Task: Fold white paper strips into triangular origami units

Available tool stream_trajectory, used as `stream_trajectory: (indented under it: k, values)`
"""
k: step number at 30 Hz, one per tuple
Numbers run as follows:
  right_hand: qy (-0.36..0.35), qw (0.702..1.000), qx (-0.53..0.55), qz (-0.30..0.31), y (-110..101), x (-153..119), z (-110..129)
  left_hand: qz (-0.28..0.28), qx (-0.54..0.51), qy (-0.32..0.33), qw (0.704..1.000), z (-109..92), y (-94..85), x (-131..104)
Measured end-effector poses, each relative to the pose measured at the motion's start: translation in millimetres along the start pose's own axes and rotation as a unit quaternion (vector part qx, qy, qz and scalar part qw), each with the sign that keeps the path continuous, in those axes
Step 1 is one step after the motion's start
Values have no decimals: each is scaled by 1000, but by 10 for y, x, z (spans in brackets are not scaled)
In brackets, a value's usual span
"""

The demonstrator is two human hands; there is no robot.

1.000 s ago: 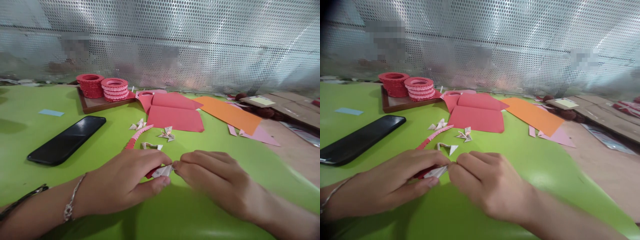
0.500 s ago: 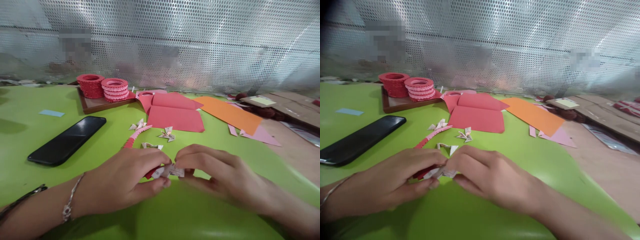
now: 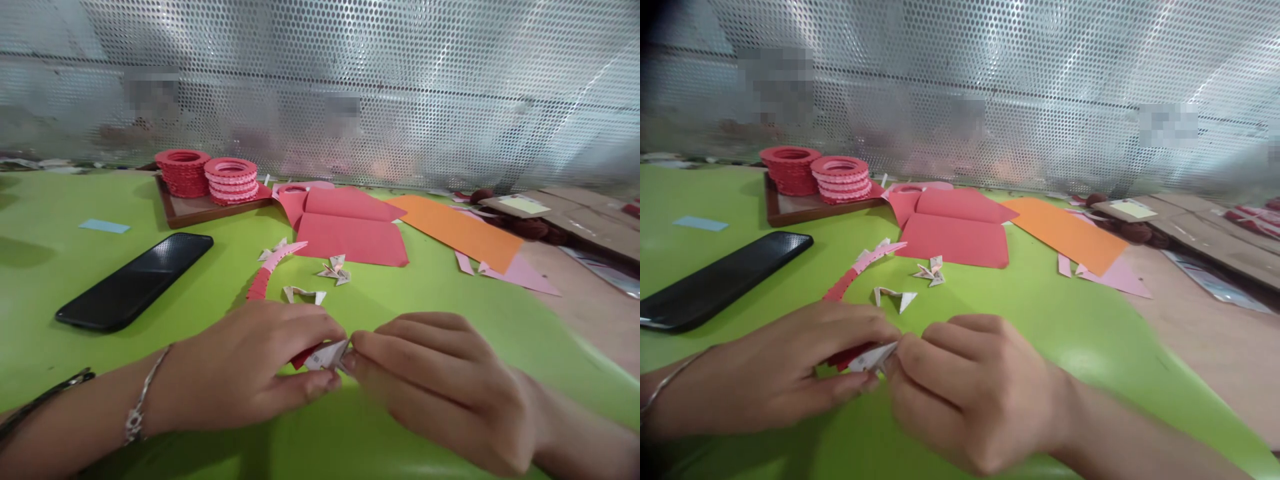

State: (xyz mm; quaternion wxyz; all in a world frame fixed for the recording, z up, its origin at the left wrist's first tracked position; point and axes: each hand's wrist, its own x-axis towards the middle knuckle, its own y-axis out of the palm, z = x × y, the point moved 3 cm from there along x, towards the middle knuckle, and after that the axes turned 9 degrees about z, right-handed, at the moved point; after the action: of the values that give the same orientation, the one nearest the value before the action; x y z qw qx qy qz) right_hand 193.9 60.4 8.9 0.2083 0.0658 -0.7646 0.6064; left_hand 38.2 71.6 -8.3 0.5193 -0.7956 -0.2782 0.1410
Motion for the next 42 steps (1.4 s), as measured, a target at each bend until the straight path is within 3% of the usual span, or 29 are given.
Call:
stream_trajectory:
  k: [5,9,15,20,35,42]
  values:
    - [6,1000,10,-9,56,-16,-30,53,21,5,998,20,19,18]
    - [67,985,157,34,141,-33,-145,58,67,7,996,40,16,39]
    - [186,859,467,95,265,-73,-336,53,159,22,986,47,2,47]
    - [220,815,530,75,330,-87,-353,59,193,25,979,44,39,67]
    - [217,811,539,68,414,-87,-304,38,217,72,973,36,107,80]
    - [211,865,454,40,384,-59,-376,26,236,43,970,59,-1,28]
